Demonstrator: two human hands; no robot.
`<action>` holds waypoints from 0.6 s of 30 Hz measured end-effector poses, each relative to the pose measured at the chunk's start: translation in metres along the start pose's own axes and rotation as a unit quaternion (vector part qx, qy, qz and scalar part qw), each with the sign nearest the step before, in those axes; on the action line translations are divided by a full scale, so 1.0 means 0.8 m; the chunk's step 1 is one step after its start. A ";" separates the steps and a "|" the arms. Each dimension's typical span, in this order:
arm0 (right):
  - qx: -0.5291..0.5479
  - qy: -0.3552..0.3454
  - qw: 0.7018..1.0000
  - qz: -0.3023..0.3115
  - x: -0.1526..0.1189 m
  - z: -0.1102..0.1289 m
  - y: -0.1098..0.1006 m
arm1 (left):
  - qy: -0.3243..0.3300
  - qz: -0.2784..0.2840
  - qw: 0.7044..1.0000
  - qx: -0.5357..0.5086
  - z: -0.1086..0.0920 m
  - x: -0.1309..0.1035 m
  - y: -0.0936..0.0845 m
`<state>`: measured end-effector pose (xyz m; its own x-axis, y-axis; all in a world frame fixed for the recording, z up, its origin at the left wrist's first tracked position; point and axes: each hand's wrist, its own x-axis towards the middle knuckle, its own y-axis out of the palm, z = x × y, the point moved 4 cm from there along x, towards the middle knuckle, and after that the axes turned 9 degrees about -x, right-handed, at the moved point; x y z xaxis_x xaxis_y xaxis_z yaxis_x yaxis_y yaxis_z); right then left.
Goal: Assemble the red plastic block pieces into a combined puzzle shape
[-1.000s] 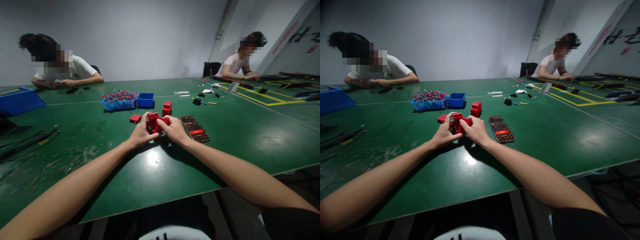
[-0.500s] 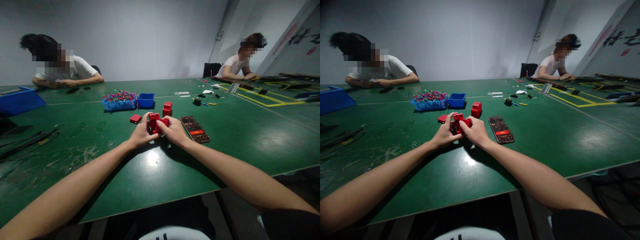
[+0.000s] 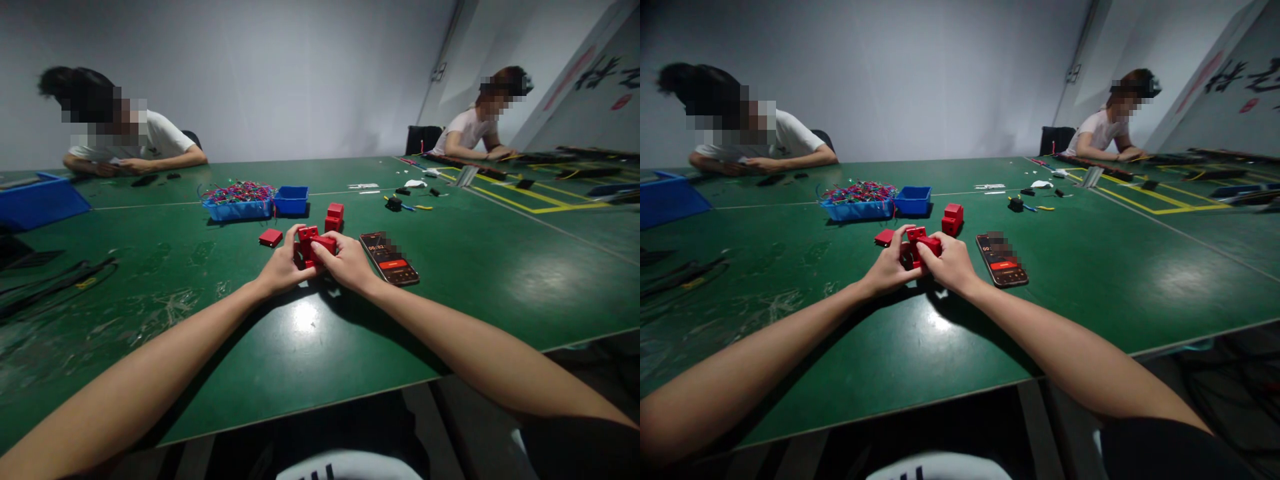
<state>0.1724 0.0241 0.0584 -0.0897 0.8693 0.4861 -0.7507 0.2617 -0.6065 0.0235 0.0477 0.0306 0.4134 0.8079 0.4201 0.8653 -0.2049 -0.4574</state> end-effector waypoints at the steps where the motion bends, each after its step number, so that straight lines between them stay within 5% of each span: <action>1: -0.001 -0.003 1.000 0.000 0.000 0.000 0.000 | 0.000 0.005 1.000 -0.002 0.000 0.000 0.000; 18: -0.014 0.001 1.000 0.005 0.001 0.004 -0.003 | -0.006 0.038 0.999 -0.011 0.001 -0.001 0.003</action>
<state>0.1717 0.0229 0.0625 -0.0954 0.8725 0.4791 -0.7319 0.2648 -0.6279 0.0250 0.0470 0.0284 0.4752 0.7958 0.3753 0.8377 -0.2787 -0.4698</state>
